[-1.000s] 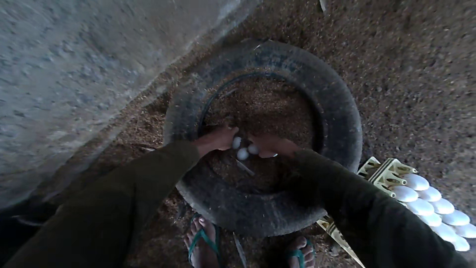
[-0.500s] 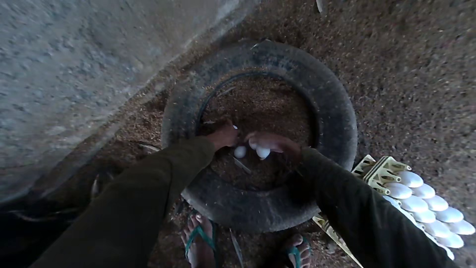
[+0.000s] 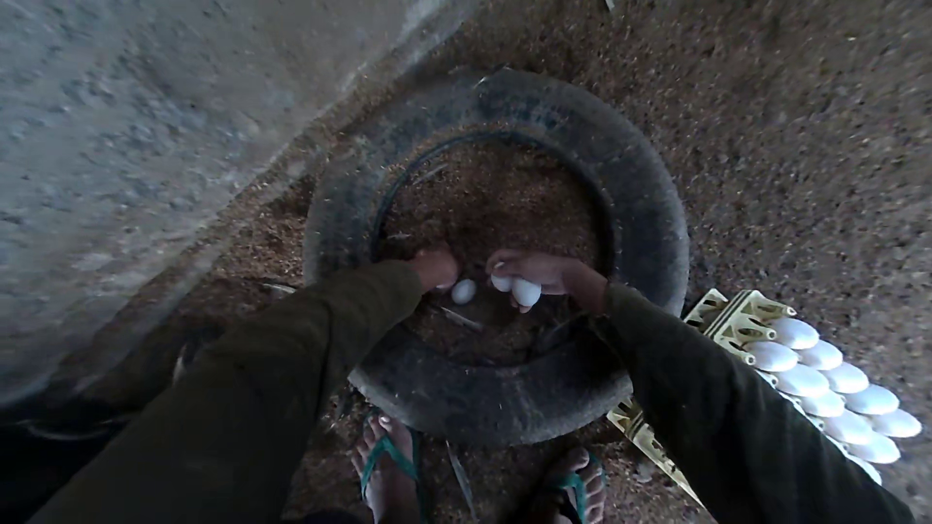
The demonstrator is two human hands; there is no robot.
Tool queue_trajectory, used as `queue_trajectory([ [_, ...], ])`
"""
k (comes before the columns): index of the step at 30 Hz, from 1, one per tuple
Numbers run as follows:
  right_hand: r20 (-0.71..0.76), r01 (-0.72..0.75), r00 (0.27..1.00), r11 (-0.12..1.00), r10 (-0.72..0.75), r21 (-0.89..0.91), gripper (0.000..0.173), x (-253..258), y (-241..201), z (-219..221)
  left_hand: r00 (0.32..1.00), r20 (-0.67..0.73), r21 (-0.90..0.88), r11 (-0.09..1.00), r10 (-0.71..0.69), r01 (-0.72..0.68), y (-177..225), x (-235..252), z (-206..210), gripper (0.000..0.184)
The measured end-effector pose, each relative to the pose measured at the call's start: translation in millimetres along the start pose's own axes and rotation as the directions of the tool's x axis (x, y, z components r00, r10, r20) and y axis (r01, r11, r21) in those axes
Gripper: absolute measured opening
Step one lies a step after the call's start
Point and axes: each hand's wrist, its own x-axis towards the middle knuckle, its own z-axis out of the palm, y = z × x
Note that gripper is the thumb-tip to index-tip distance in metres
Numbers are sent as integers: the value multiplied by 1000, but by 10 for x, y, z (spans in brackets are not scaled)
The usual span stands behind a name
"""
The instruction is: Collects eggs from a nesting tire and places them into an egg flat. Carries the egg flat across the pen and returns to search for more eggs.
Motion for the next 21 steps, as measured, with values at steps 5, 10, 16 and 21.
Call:
queue_trajectory([
  [5, -108, 3, 989, 759, -97, -651, 28, 296, -53, 327, 1000, 14, 20, 1000, 18, -18, -75, -78, -92, 25],
  [10, -191, -93, 977, 628, -90, -773, 52, 462, -143, 637, 982, 46, 50, 981, 186, -188, -426, -75, -343, 67],
  [16, -220, -110, 969, 595, -114, -796, 39, 548, -209, 985, 950, 163, -417, 891, 268, -179, -772, -335, -682, 64],
  [21, -295, -38, 931, 748, -214, -662, 43, 396, -188, 837, 905, 61, -737, 630, 422, -244, -1077, -275, -513, 53],
])
